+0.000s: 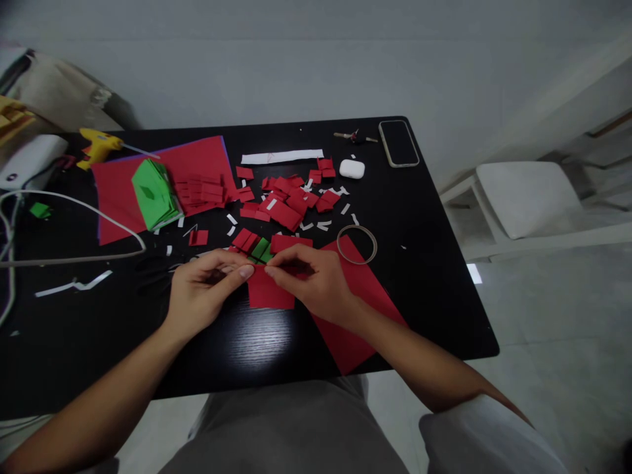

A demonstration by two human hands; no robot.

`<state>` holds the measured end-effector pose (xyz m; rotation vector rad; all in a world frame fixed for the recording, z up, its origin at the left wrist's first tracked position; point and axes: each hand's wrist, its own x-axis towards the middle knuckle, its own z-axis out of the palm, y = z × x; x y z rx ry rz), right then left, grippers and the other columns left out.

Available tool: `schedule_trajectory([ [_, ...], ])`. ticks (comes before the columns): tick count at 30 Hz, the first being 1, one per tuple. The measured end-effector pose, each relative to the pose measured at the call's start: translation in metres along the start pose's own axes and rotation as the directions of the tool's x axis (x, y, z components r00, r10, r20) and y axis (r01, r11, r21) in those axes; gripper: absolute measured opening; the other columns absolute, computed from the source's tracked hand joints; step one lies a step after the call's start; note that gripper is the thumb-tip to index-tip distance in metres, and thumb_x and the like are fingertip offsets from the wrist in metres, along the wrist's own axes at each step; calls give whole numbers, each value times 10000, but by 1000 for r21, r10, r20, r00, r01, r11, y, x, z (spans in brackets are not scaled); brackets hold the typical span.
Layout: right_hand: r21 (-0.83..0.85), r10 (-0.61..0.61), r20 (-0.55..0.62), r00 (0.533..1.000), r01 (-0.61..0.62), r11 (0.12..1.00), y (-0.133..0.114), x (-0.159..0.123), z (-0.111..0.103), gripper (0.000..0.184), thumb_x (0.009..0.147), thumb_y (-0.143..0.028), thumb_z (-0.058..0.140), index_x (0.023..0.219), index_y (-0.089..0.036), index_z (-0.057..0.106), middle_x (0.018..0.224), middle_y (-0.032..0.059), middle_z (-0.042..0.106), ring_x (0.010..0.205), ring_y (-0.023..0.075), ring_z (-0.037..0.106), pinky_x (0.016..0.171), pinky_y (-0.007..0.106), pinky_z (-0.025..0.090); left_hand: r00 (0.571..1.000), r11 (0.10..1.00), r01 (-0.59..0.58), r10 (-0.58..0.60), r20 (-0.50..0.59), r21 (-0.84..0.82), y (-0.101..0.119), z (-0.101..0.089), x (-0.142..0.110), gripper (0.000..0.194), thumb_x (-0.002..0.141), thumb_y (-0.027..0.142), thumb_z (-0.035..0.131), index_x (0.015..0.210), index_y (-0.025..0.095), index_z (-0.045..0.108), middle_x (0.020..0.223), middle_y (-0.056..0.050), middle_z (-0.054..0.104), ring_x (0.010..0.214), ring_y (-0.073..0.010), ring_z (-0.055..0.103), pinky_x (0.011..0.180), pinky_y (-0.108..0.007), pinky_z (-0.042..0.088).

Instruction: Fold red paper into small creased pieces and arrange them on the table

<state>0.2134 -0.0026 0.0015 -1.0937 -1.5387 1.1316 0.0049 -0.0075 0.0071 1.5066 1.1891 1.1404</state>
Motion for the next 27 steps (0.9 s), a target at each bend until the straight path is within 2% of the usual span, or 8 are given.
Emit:
schedule_trajectory([
  [4,-35,-55,-52,997,53,998,0,-2,1,32,883,-238,820,902,-241,794,847,-5,821,719,143,749,659,252,621,1000,997,28,-27,17,-70,-1,3,-1,166,861,342,834,895,193,768,723,-8,758,618,-127,683,602,-235,574],
  [7,-52,-78,-60,995,75,996,1,-3,3,43,880,-236,824,913,-242,797,858,-3,826,722,146,755,656,252,623,1000,998,31,-31,5,-54,-1,3,-2,181,873,365,821,863,194,761,706,-5,747,615,-131,677,587,-238,567],
  [23,2,-74,-61,995,74,997,-1,-4,3,66,869,-211,838,908,-252,804,863,-10,832,757,154,778,691,264,651,998,999,-43,43,-41,-3,1,1,-2,115,873,311,824,845,205,789,697,3,754,593,-114,663,559,-221,535],
  [27,47,-16,-84,996,20,999,0,-4,5,56,867,-236,841,901,-249,799,861,0,828,764,163,781,706,283,658,1000,998,11,-12,-23,-59,-2,4,-3,126,879,318,812,903,202,768,774,-12,771,664,-129,694,628,-240,565],
])
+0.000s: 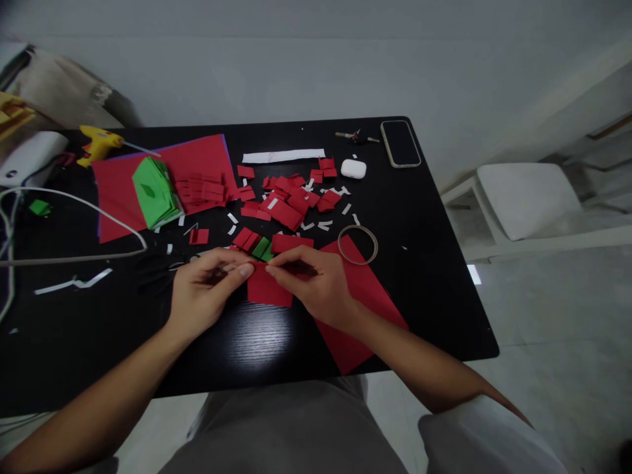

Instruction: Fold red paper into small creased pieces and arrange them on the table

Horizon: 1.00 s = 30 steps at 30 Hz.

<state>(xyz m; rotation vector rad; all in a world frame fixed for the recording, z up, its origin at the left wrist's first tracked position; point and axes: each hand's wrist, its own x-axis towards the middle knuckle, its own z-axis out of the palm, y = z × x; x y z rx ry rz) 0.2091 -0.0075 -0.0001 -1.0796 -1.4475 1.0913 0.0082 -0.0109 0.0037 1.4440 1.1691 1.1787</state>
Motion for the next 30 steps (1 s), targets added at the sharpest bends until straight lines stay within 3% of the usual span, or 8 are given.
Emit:
schedule_trajectory([
  [5,100,83,-52,995,-77,992,4,3,1,78,854,-226,836,870,-228,760,853,9,802,783,149,764,729,269,639,998,998,53,-52,21,-28,-4,1,-1,175,856,308,830,931,185,731,757,-6,745,650,-120,673,642,-237,564],
  [9,184,175,78,981,-187,965,6,6,-1,190,822,-212,840,957,-225,707,891,3,763,808,140,745,756,267,629,998,993,-9,15,-56,115,-3,-4,1,103,888,264,799,954,186,786,829,-17,797,700,-125,707,665,-228,571],
  [12,182,205,189,960,-240,954,6,5,-2,334,837,-245,836,1145,-247,707,968,15,769,870,160,753,798,296,630,992,964,-112,121,-23,241,-3,-8,1,61,895,212,792,953,204,808,879,-5,818,744,-122,730,691,-217,567],
  [17,73,166,188,968,-183,981,4,5,-2,93,909,-314,799,962,-237,801,907,13,812,830,165,756,764,290,611,963,910,-268,259,71,315,-3,-8,0,93,907,183,789,995,210,802,905,-5,824,775,-124,747,734,-223,579],
  [23,59,129,96,987,-135,989,1,7,-3,39,910,-262,798,930,-232,813,889,3,827,829,158,772,759,273,622,974,911,-224,221,51,345,-1,-11,2,102,895,223,808,994,203,799,829,12,808,659,-92,695,638,-190,544],
  [30,60,110,66,992,-114,992,1,5,-2,53,911,-267,798,949,-232,809,907,10,827,832,157,772,752,273,622,991,945,-135,134,25,296,1,-13,3,64,885,255,806,923,204,802,734,24,767,591,-88,632,568,-192,494],
])
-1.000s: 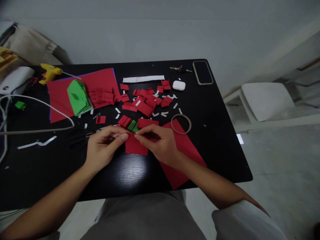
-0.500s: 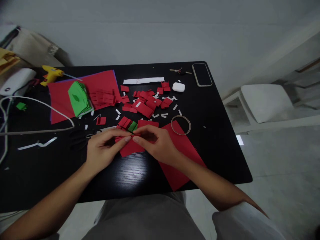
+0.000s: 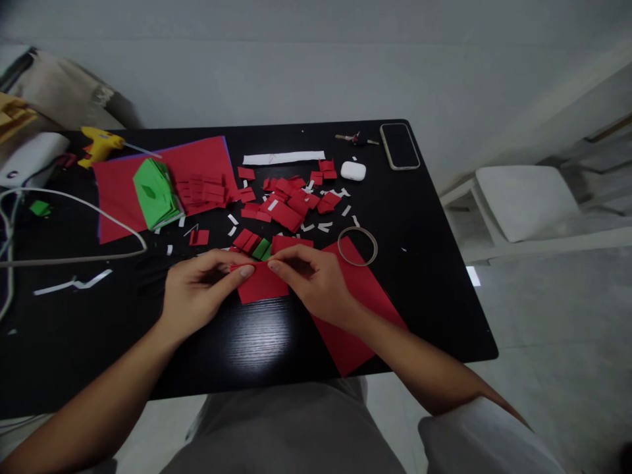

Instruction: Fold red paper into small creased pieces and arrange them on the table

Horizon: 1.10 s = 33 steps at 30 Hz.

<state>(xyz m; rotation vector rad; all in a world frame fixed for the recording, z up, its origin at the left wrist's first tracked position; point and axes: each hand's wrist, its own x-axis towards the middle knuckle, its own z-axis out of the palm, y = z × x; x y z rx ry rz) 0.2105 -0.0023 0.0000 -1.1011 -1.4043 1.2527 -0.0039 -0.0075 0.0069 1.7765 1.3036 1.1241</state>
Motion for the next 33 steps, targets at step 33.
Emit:
schedule_trajectory([
  [33,-24,-11,66,998,12,1000,-2,0,-1,73,916,-300,777,919,-229,795,872,13,807,779,162,728,702,283,584,995,996,-87,87,53,3,-1,-6,4,51,895,228,761,861,191,768,665,20,747,554,-99,664,554,-180,539],
])
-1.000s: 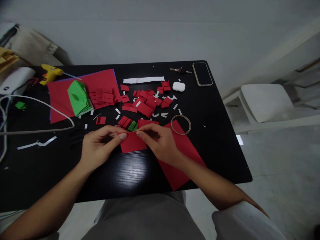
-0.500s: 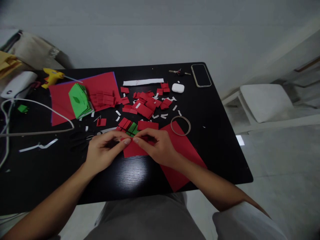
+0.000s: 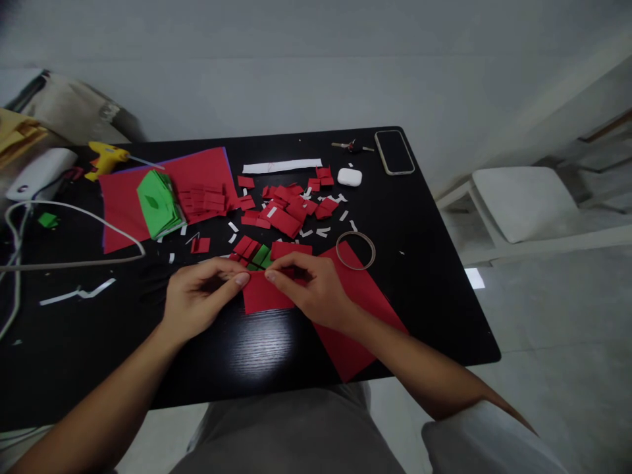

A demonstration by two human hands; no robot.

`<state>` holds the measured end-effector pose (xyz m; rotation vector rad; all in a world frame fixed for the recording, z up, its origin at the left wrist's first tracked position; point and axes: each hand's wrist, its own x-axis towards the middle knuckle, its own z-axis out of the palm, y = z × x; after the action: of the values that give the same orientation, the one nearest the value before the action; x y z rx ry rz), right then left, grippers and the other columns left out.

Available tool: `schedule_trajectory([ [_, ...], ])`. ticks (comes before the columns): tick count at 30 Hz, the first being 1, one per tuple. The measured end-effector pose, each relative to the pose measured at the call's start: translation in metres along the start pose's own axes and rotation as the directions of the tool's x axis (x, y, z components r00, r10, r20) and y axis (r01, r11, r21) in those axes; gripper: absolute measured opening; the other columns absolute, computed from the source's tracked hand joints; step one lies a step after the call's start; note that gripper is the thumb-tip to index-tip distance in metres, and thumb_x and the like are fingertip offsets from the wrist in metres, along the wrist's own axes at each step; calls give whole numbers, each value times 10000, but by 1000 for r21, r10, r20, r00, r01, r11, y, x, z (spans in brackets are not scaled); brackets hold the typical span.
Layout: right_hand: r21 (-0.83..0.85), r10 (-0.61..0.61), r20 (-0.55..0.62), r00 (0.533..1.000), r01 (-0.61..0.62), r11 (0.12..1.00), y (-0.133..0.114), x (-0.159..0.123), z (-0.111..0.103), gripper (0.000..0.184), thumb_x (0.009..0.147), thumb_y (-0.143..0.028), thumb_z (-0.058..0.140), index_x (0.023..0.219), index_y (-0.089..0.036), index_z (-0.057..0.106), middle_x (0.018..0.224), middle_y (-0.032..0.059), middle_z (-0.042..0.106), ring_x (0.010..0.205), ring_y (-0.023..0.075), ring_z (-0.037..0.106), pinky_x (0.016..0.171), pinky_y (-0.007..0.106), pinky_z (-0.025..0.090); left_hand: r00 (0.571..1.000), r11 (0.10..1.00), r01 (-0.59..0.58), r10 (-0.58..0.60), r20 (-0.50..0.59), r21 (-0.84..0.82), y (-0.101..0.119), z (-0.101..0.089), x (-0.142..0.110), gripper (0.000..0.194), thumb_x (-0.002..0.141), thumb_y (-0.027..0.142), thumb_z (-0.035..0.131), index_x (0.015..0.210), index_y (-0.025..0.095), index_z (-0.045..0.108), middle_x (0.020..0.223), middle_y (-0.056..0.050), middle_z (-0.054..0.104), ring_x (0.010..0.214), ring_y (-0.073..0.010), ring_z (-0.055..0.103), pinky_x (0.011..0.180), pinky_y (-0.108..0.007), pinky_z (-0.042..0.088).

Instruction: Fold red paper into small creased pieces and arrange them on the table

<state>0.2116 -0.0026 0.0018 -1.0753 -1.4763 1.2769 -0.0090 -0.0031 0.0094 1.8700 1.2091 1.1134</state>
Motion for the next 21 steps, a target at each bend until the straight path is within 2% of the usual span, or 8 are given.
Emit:
schedule_trajectory([
  [3,-4,6,15,1000,-6,1000,3,0,1,99,918,-314,764,905,-218,782,835,14,787,729,150,695,656,271,552,1000,1000,14,-14,4,9,-1,1,-1,74,902,238,747,849,190,764,673,13,745,562,-101,657,556,-187,531],
  [7,-9,16,51,999,-16,1000,4,-1,2,111,916,-318,757,923,-210,782,851,20,784,746,150,687,677,270,541,1000,1000,17,-17,25,4,-1,3,-2,84,906,235,740,839,186,749,663,17,727,565,-98,647,564,-187,524],
  [14,-22,40,76,996,-39,999,3,-1,2,124,913,-332,754,906,-212,783,825,14,774,719,149,666,645,276,501,996,999,-54,54,70,-3,0,4,-2,33,914,182,736,933,182,763,727,6,755,610,-98,675,591,-182,538],
  [21,-35,17,96,995,-13,999,0,-1,0,118,921,-323,750,898,-215,792,823,9,779,728,149,668,658,275,500,995,997,-72,70,73,31,0,2,-3,20,911,169,749,903,182,762,681,25,734,582,-87,668,573,-166,527],
])
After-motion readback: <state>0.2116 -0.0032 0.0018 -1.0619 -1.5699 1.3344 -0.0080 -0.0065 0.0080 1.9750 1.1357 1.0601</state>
